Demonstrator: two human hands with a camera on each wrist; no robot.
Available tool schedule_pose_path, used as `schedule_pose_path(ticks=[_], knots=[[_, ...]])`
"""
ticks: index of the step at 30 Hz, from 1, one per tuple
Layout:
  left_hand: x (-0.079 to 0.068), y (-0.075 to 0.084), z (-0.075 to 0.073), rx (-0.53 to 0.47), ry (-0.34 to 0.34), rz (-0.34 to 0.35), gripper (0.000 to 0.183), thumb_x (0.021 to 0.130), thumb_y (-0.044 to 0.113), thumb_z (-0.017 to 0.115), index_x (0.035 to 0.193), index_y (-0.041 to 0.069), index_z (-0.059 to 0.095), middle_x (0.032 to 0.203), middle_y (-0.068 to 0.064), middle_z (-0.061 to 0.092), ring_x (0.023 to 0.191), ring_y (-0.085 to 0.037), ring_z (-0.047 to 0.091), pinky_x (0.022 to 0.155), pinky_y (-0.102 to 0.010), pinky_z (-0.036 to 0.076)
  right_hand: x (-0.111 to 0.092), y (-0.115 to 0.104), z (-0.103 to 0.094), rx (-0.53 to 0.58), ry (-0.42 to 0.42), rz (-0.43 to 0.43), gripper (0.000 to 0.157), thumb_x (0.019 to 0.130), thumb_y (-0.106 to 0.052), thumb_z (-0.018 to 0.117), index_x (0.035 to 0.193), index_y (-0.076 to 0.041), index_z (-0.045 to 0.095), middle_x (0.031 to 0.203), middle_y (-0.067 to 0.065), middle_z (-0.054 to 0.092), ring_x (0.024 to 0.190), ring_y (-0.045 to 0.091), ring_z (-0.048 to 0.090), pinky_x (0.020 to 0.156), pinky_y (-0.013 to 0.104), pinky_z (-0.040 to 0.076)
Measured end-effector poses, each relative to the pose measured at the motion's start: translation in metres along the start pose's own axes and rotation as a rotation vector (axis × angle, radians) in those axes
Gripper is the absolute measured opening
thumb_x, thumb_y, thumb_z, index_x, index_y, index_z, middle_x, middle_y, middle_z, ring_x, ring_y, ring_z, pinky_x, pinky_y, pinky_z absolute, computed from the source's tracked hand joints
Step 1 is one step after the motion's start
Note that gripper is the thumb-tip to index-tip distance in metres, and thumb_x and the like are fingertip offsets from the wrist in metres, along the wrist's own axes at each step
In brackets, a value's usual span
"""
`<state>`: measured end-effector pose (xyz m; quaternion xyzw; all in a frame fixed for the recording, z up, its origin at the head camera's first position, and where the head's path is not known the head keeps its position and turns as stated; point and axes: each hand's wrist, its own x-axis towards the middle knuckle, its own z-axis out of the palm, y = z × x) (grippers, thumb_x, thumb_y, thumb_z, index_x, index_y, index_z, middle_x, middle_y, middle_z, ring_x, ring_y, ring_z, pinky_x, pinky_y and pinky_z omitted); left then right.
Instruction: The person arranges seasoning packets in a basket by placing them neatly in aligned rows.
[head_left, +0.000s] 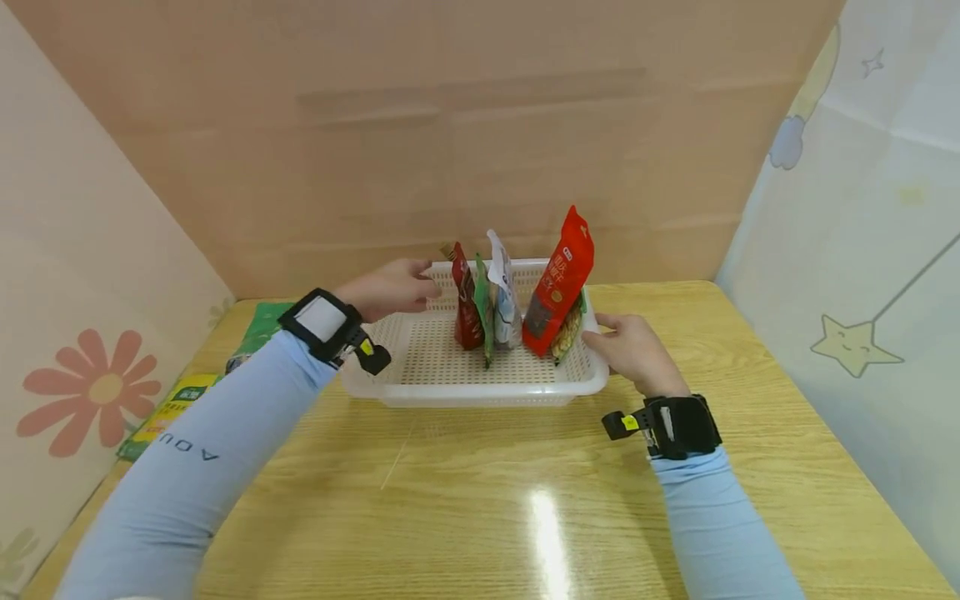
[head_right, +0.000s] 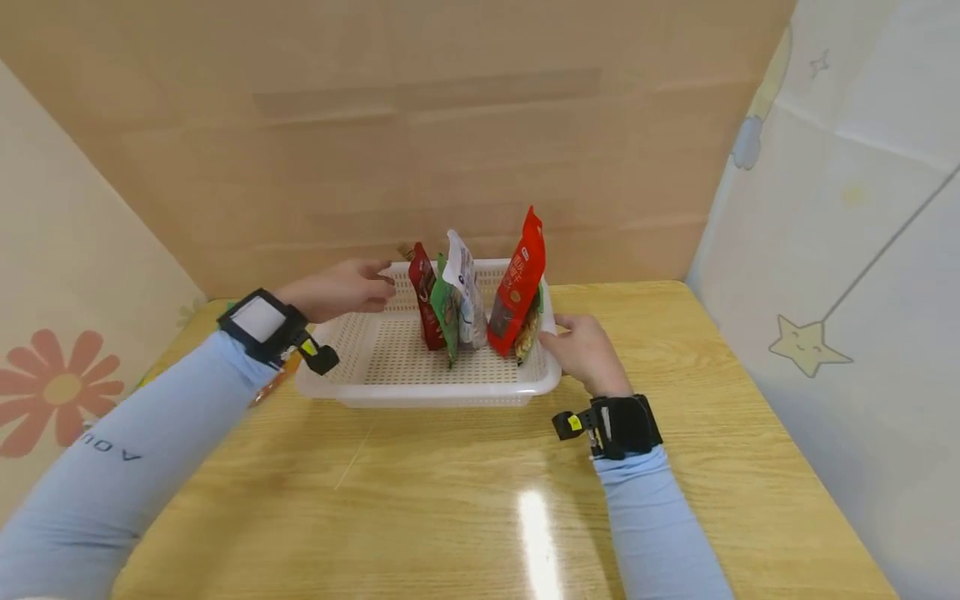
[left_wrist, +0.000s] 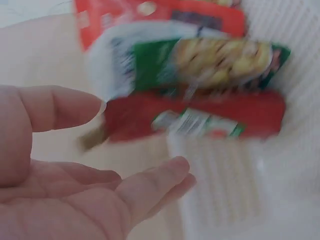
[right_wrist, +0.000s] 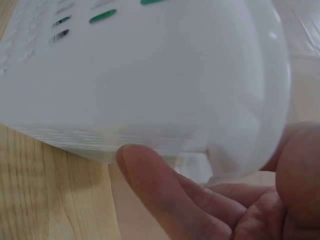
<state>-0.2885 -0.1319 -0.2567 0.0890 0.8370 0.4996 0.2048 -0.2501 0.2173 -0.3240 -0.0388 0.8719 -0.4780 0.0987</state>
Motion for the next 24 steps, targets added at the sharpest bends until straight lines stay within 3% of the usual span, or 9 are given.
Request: schedule_pose_path(ticks=[2,3,6,12,17,19,24], knots=[[-0.016,0.000,-0.016,0.007,0.049,0.047,0.069,0.101,0.009,0.048,0.158,0.001,0.009,0.158,-0.023,0.025,0.130,-0.031,0.047,0.103,-0.042,0.045,-0.001,0.000,-0.001,0.001,0.001,-0.005,0.059,0.102,-0.022,0.054,0.150,0.007,0.034,0.126,0.028,0.060,0.099,0.033,0.067,0.075,0.039,0.059],[-0.026,-0.001,-0.024,-0.001,0.073,0.066,0.067,0.102,0.009,0.048,0.158,0.002,0.010,0.157,-0.024,0.027,0.139,-0.035,0.037,0.106,-0.046,0.041,-0.001,0.000,-0.002,0.000,0.001,-0.009,0.059,0.102,-0.022,0.054,0.149,0.008,0.034,0.126,0.028,0.060,0.100,0.033,0.067,0.075,0.039,0.059],[-0.050,-0.011,-0.047,0.069,0.180,0.101,0.060,0.104,0.010,0.045,0.158,0.004,0.019,0.152,-0.024,0.035,0.135,-0.037,0.042,0.104,-0.050,0.043,-0.003,0.001,-0.005,0.004,0.000,-0.015,0.059,0.102,-0.021,0.054,0.149,0.008,0.034,0.126,0.028,0.060,0.101,0.034,0.066,0.077,0.040,0.059],[-0.075,-0.060,-0.086,0.306,0.320,0.104,0.053,0.105,0.015,0.044,0.153,-0.002,0.031,0.145,-0.030,0.042,0.131,-0.044,0.043,0.101,-0.054,0.043,-0.010,0.003,-0.014,-0.015,0.014,0.008,0.061,0.102,-0.022,0.053,0.150,0.008,0.032,0.127,0.028,0.060,0.100,0.033,0.067,0.077,0.040,0.059],[-0.076,-0.118,-0.114,0.472,0.357,-0.004,0.060,0.105,0.027,0.044,0.147,-0.014,0.031,0.141,-0.039,0.040,0.128,-0.052,0.041,0.100,-0.060,0.040,-0.012,0.003,-0.021,-0.016,0.023,0.025,0.062,0.102,-0.024,0.053,0.151,0.006,0.030,0.126,0.028,0.060,0.099,0.032,0.067,0.078,0.040,0.059],[-0.072,-0.140,-0.123,0.572,0.352,-0.085,0.069,0.106,0.036,0.041,0.145,-0.019,0.029,0.138,-0.044,0.039,0.124,-0.056,0.041,0.097,-0.062,0.040,-0.012,0.004,-0.022,-0.015,0.028,0.028,0.062,0.102,-0.024,0.053,0.151,0.006,0.030,0.126,0.027,0.061,0.099,0.032,0.067,0.078,0.040,0.059],[-0.053,-0.181,-0.134,0.688,0.282,-0.267,0.091,0.101,0.055,0.040,0.133,-0.030,0.032,0.124,-0.048,0.045,0.095,-0.051,0.055,0.078,-0.053,0.048,-0.013,0.006,-0.024,-0.008,0.034,0.029,0.062,0.102,-0.025,0.053,0.152,0.005,0.030,0.127,0.027,0.060,0.099,0.032,0.067,0.078,0.041,0.059]])
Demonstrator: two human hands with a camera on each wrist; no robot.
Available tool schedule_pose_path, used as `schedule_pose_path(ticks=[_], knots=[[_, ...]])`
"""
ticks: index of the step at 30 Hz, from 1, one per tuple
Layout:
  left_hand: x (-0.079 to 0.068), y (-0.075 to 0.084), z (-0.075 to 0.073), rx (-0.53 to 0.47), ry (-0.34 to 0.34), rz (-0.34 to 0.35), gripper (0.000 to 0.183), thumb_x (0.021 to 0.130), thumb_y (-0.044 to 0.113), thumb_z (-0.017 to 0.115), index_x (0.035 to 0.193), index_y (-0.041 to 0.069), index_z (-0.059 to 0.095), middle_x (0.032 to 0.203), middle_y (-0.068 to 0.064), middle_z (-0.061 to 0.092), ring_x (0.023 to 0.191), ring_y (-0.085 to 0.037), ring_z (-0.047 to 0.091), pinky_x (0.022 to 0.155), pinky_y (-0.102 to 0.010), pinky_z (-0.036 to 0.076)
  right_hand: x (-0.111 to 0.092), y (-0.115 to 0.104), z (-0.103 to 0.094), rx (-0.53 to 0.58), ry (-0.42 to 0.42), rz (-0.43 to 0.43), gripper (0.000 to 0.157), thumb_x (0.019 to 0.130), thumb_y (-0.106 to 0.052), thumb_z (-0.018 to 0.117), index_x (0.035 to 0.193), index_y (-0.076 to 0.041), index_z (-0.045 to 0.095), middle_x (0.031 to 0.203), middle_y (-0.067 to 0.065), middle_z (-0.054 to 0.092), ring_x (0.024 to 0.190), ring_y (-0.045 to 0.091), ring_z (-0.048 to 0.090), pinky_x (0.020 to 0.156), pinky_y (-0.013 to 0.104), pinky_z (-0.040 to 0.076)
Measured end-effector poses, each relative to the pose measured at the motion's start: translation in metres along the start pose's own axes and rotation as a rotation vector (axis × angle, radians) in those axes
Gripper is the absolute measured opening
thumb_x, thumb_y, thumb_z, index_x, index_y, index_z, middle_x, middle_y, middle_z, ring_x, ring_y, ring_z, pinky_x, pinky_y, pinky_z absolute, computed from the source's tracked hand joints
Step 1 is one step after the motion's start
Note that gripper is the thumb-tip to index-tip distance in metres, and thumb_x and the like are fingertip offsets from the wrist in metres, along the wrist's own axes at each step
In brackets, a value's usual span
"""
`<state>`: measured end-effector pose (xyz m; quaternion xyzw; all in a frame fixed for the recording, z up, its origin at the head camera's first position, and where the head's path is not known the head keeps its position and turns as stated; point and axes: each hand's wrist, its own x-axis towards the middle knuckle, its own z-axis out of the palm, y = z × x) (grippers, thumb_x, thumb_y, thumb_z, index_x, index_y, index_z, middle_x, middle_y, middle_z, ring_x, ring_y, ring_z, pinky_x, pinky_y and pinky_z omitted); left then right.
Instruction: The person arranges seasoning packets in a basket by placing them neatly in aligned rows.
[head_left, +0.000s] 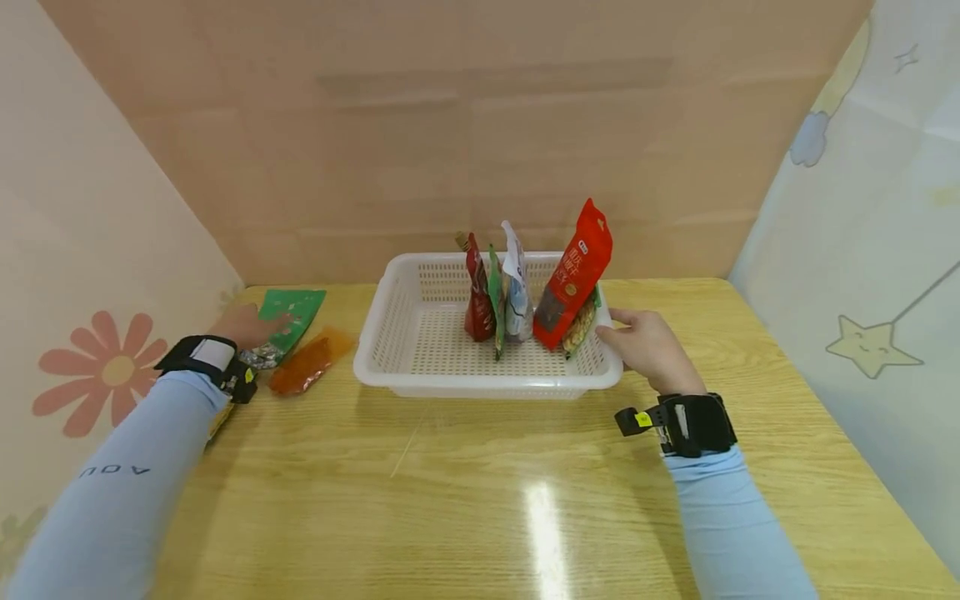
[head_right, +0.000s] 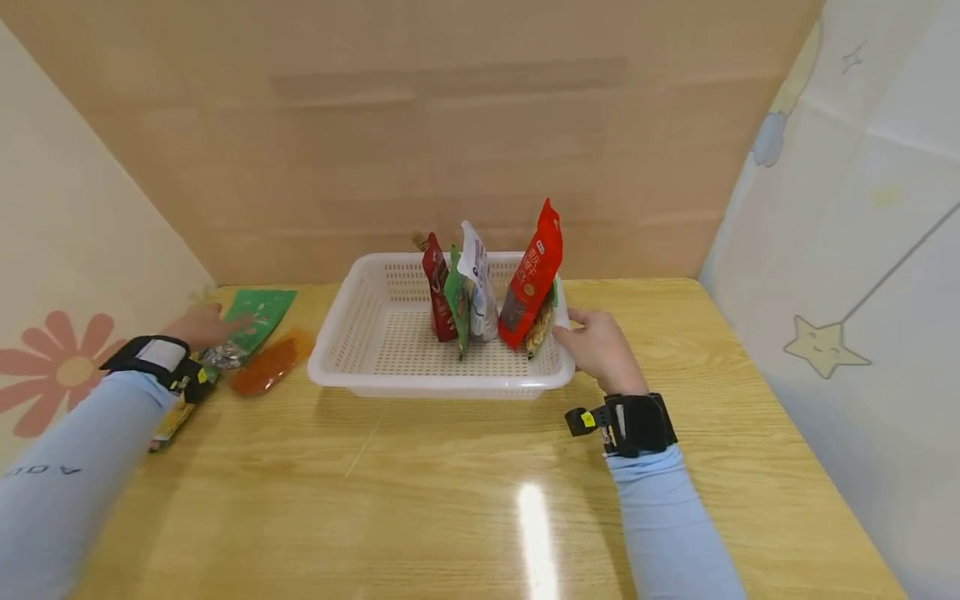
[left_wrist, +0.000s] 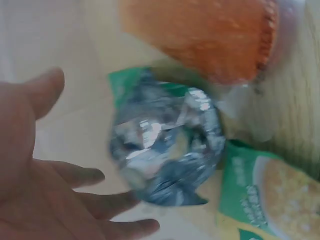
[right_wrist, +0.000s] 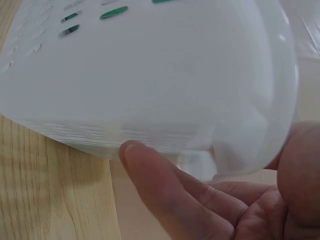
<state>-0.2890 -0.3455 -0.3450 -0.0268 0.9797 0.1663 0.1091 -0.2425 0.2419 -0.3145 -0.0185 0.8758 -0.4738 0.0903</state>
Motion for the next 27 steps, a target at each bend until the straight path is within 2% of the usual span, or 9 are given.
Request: schedule_pose_path(ticks=[2,4,8,11,16,20,23,25,27], knots=[[0.010,-0.004,0.008,0.025,-0.047,-0.034,0.093,0.099,0.058,0.041,0.127,-0.031,0.039,0.119,-0.046,0.049,0.091,-0.047,0.056,0.074,-0.049,0.048,0.001,0.002,0.000,0.007,-0.002,-0.004,0.062,0.102,-0.025,0.054,0.151,0.006,0.031,0.127,0.028,0.060,0.099,0.033,0.067,0.078,0.041,0.059],[0.018,-0.005,0.016,0.054,-0.084,-0.060,0.093,0.097,0.059,0.043,0.123,-0.030,0.044,0.122,-0.046,0.049,0.102,-0.050,0.056,0.080,-0.049,0.050,0.001,0.003,0.000,0.014,-0.003,-0.010,0.062,0.102,-0.024,0.054,0.151,0.006,0.031,0.127,0.028,0.059,0.100,0.034,0.067,0.078,0.042,0.059],[0.026,-0.001,0.026,0.075,-0.138,-0.121,0.086,0.092,0.049,0.049,0.125,-0.031,0.041,0.129,-0.048,0.043,0.114,-0.055,0.051,0.091,-0.054,0.049,0.002,0.003,0.000,0.015,-0.003,-0.012,0.062,0.102,-0.024,0.054,0.151,0.006,0.031,0.129,0.028,0.059,0.103,0.034,0.066,0.079,0.041,0.058],[0.032,-0.001,0.030,0.086,-0.137,-0.170,0.083,0.091,0.046,0.051,0.125,-0.029,0.043,0.129,-0.046,0.044,0.114,-0.054,0.051,0.091,-0.055,0.049,0.001,0.003,0.000,0.002,0.001,-0.008,0.063,0.102,-0.025,0.054,0.151,0.006,0.031,0.129,0.027,0.059,0.102,0.033,0.066,0.078,0.040,0.058],[0.040,-0.014,0.037,0.127,-0.082,-0.173,0.082,0.088,0.053,0.050,0.119,-0.023,0.053,0.117,-0.041,0.055,0.101,-0.048,0.058,0.082,-0.051,0.052,0.000,0.001,-0.001,-0.011,0.014,-0.013,0.061,0.102,-0.024,0.054,0.151,0.005,0.033,0.127,0.027,0.060,0.101,0.033,0.067,0.076,0.037,0.059],[0.041,-0.026,0.040,0.049,-0.029,-0.175,0.071,0.082,0.055,0.058,0.100,-0.014,0.061,0.092,-0.026,0.060,0.080,-0.035,0.058,0.064,-0.039,0.051,0.000,0.002,0.000,0.003,0.008,-0.010,0.061,0.102,-0.024,0.054,0.151,0.006,0.032,0.127,0.027,0.060,0.101,0.033,0.066,0.076,0.037,0.059],[0.035,-0.029,0.039,-0.059,-0.013,-0.179,0.064,0.079,0.054,0.066,0.091,-0.009,0.061,0.083,-0.018,0.056,0.074,-0.030,0.054,0.058,-0.034,0.047,0.001,0.002,0.000,0.006,0.005,-0.010,0.061,0.102,-0.023,0.054,0.151,0.006,0.032,0.126,0.026,0.060,0.099,0.032,0.067,0.076,0.037,0.059],[0.028,-0.026,0.035,-0.118,0.001,-0.172,0.065,0.080,0.052,0.066,0.093,-0.011,0.059,0.085,-0.019,0.054,0.075,-0.031,0.053,0.058,-0.035,0.047,0.002,0.002,0.000,0.001,0.008,-0.012,0.060,0.102,-0.023,0.054,0.150,0.006,0.033,0.125,0.026,0.061,0.098,0.031,0.067,0.075,0.036,0.059],[0.020,-0.021,0.031,-0.179,0.036,-0.163,0.075,0.084,0.052,0.066,0.109,-0.017,0.056,0.098,-0.029,0.055,0.084,-0.037,0.054,0.062,-0.036,0.048,0.002,0.002,0.000,-0.004,0.011,-0.013,0.060,0.102,-0.023,0.054,0.150,0.006,0.034,0.125,0.026,0.061,0.096,0.030,0.068,0.074,0.035,0.059]])
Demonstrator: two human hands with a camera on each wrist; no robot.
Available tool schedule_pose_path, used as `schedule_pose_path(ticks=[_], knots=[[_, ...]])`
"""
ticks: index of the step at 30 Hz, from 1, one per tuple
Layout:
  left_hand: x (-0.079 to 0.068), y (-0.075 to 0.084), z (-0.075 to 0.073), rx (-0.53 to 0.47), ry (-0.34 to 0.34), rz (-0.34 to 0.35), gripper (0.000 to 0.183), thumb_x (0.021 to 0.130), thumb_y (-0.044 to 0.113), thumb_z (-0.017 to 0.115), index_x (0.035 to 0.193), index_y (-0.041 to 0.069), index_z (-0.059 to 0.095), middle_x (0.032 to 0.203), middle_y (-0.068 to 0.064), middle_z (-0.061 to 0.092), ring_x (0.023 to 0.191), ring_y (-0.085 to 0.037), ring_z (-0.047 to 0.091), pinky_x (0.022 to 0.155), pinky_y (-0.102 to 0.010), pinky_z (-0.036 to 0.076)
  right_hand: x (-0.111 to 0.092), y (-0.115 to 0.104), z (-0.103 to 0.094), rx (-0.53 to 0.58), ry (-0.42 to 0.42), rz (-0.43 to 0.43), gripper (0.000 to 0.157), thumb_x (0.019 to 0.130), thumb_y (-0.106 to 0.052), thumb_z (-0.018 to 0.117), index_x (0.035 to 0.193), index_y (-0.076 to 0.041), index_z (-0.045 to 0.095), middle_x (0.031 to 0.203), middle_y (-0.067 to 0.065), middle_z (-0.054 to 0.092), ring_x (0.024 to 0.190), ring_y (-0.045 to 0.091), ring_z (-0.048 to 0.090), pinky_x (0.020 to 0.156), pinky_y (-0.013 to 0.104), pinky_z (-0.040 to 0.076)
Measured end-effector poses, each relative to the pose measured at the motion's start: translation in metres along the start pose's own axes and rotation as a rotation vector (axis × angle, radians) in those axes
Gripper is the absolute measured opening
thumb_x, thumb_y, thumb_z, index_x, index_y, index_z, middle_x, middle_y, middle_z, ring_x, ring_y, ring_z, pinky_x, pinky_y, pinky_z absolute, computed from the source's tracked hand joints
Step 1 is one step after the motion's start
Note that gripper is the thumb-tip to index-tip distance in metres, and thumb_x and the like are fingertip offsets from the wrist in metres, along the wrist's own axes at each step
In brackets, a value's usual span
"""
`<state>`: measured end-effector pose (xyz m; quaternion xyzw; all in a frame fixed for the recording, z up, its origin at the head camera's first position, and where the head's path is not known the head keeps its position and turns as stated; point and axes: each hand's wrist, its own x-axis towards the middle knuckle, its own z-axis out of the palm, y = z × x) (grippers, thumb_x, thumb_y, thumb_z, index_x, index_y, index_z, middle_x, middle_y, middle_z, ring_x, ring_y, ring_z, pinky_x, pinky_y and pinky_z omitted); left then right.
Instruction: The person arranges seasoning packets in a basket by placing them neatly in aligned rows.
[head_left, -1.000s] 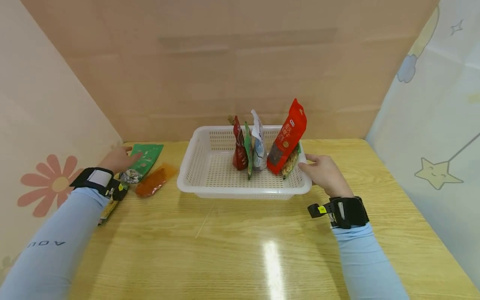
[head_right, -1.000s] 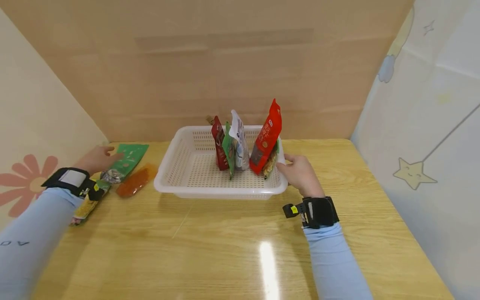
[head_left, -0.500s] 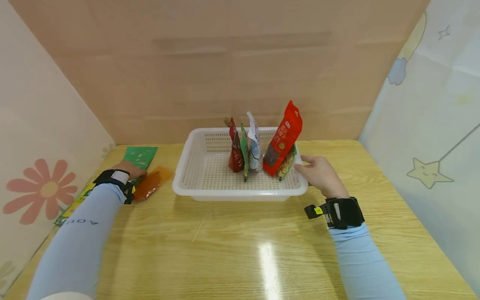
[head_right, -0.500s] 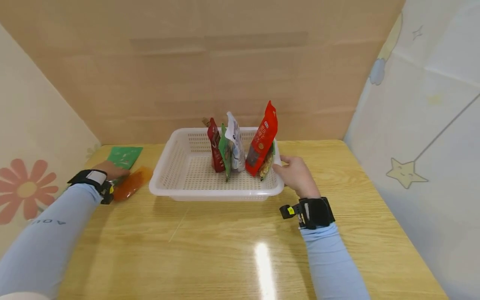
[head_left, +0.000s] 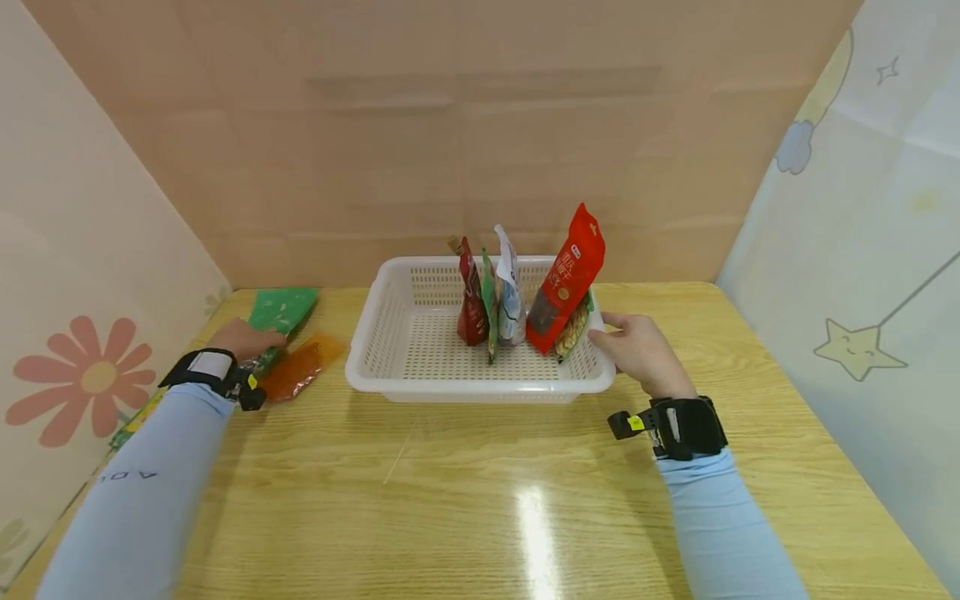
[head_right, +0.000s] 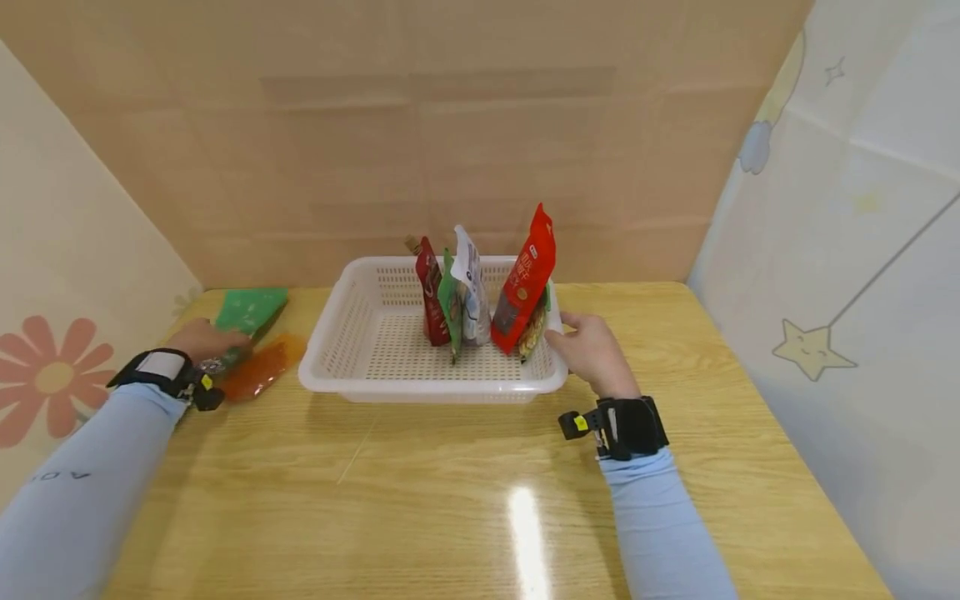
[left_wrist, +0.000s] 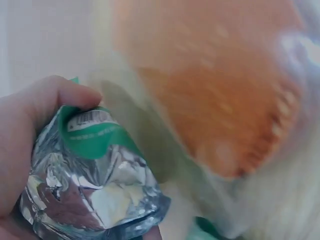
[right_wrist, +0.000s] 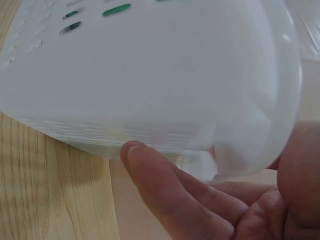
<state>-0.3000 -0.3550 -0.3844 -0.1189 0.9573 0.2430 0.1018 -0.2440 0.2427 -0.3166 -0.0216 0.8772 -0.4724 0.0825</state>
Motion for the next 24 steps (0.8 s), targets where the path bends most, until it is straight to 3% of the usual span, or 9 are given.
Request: schedule_pose_path(ticks=[3,5,8,14,20,24], knots=[[-0.014,0.010,-0.007,-0.168,0.069,0.028,0.088,0.090,0.050,0.061,0.134,-0.022,0.037,0.120,-0.038,0.047,0.098,-0.042,0.052,0.068,-0.038,0.050,0.000,0.000,0.001,-0.002,0.000,0.001,0.061,0.102,-0.023,0.054,0.150,0.007,0.033,0.125,0.027,0.061,0.096,0.030,0.068,0.074,0.035,0.059],[-0.024,0.020,-0.010,-0.316,0.140,0.049,0.096,0.091,0.049,0.062,0.147,-0.018,0.020,0.133,-0.039,0.040,0.106,-0.043,0.050,0.071,-0.036,0.052,0.000,0.000,0.001,-0.005,-0.002,0.001,0.061,0.102,-0.023,0.054,0.151,0.007,0.032,0.126,0.027,0.060,0.097,0.031,0.067,0.074,0.035,0.059],[-0.042,0.041,-0.015,-0.475,0.242,0.090,0.097,0.092,0.050,0.061,0.155,-0.005,0.012,0.141,-0.034,0.038,0.113,-0.038,0.048,0.074,-0.030,0.051,0.000,0.000,0.001,-0.014,-0.001,-0.003,0.061,0.102,-0.023,0.053,0.151,0.007,0.031,0.127,0.028,0.060,0.099,0.032,0.067,0.075,0.036,0.059],[-0.087,0.095,-0.013,-0.662,0.392,0.204,0.091,0.091,0.048,0.066,0.160,0.017,0.016,0.144,-0.019,0.040,0.110,-0.025,0.049,0.077,-0.023,0.048,-0.002,0.000,0.000,-0.028,0.000,0.003,0.063,0.102,-0.025,0.053,0.151,0.007,0.030,0.129,0.028,0.059,0.102,0.033,0.066,0.076,0.036,0.059],[-0.123,0.143,-0.003,-0.832,0.412,0.336,0.086,0.090,0.035,0.072,0.159,0.025,0.021,0.137,-0.015,0.046,0.105,-0.018,0.050,0.078,-0.025,0.048,-0.003,0.000,0.000,-0.033,0.002,0.010,0.063,0.102,-0.026,0.054,0.151,0.007,0.031,0.127,0.027,0.060,0.101,0.032,0.066,0.077,0.036,0.058],[-0.140,0.170,0.006,-0.858,0.454,0.447,0.079,0.086,0.029,0.077,0.154,0.027,0.035,0.124,-0.011,0.053,0.100,-0.018,0.053,0.076,-0.026,0.050,-0.004,-0.001,-0.001,-0.043,0.004,-0.002,0.062,0.102,-0.026,0.054,0.150,0.007,0.033,0.127,0.027,0.060,0.099,0.031,0.067,0.076,0.036,0.059]])
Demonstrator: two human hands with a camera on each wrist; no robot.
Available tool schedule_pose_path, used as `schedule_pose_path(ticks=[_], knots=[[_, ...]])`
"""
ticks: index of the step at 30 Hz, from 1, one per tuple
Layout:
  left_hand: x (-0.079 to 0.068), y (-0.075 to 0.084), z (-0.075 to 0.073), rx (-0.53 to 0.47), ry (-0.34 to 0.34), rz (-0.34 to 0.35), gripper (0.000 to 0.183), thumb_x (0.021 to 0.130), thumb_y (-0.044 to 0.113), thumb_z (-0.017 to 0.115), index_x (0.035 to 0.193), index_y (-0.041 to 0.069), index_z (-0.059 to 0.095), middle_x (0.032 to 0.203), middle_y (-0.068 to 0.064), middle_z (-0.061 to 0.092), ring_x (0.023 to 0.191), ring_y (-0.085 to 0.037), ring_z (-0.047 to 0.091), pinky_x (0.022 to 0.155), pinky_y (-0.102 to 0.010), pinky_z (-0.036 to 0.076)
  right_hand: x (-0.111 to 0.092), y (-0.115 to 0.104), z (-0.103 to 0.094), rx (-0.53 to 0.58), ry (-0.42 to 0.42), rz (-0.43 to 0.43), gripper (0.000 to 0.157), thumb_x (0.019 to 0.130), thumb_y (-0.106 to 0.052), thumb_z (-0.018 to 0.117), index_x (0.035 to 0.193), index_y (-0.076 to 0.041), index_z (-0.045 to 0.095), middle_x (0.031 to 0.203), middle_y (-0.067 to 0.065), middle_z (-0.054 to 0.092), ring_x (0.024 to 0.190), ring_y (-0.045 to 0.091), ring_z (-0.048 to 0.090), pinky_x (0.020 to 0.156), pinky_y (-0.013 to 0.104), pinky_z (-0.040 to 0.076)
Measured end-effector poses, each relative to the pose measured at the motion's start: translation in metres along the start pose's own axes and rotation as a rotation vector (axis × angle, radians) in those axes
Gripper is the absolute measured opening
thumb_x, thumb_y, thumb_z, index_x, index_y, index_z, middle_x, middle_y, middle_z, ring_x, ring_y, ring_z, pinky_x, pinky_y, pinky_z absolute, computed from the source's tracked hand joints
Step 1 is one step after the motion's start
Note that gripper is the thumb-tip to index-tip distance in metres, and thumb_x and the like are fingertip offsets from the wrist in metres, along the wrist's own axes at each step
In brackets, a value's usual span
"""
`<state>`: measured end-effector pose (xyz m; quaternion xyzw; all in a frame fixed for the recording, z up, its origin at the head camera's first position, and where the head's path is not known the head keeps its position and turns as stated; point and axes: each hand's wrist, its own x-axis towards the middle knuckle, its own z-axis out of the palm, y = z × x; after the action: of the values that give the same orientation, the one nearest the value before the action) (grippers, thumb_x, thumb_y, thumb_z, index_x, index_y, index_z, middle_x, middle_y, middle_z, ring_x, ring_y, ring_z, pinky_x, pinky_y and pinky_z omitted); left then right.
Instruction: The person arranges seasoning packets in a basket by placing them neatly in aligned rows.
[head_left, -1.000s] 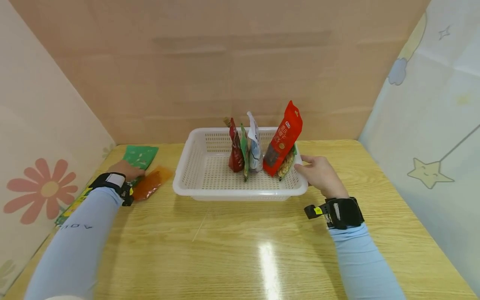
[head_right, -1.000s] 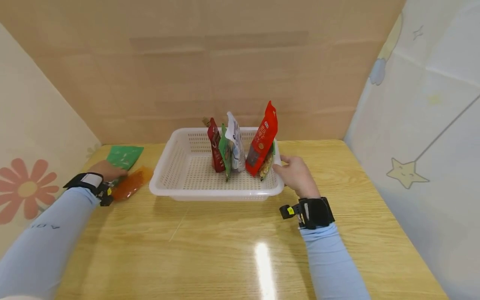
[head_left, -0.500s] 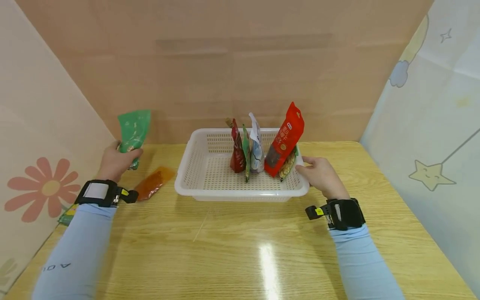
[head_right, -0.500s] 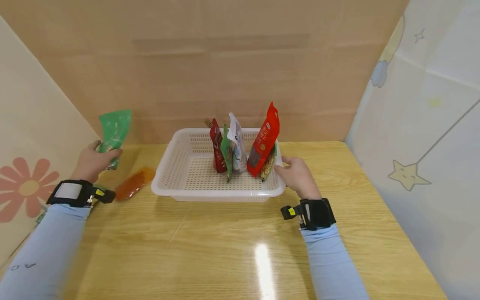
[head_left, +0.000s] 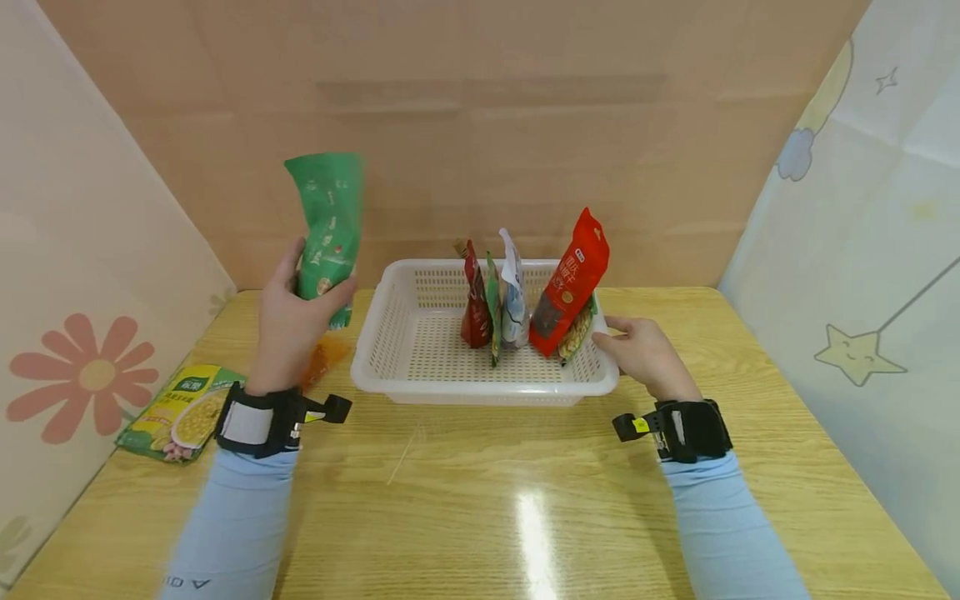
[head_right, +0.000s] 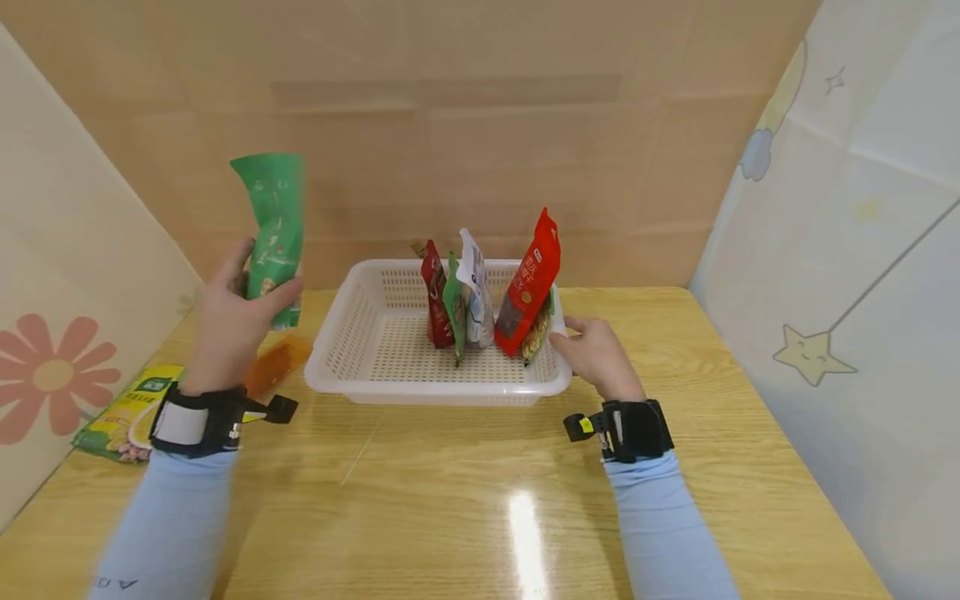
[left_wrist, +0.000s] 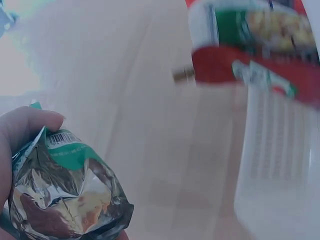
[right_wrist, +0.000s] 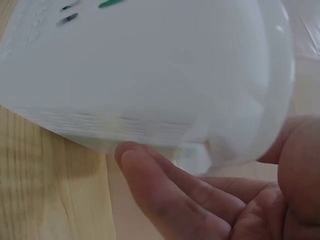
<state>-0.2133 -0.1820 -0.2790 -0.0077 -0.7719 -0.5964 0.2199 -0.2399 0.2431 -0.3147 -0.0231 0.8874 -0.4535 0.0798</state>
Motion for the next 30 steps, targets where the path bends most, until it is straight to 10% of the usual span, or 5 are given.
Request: schedule_pose_path(ticks=[17,30], knots=[[-0.053,0.025,0.073,-0.042,-0.196,0.161,0.091,0.080,0.026,0.084,0.155,0.020,0.032,0.132,-0.007,0.052,0.105,-0.024,0.053,0.083,-0.042,0.050,-0.052,-0.033,-0.045,0.026,0.156,-0.127,0.051,0.104,-0.033,0.052,0.144,-0.002,0.050,0.124,0.021,0.064,0.088,0.010,0.068,0.075,0.025,0.057],[-0.084,0.016,0.109,0.012,-0.245,0.294,0.099,0.075,0.016,0.088,0.155,0.010,0.031,0.138,-0.010,0.049,0.114,-0.023,0.051,0.090,-0.042,0.050,-0.060,-0.075,0.033,0.194,-0.243,-0.394,0.047,0.101,-0.034,0.058,0.137,-0.004,0.056,0.126,0.007,0.065,0.106,0.023,0.066,0.092,0.039,0.054]])
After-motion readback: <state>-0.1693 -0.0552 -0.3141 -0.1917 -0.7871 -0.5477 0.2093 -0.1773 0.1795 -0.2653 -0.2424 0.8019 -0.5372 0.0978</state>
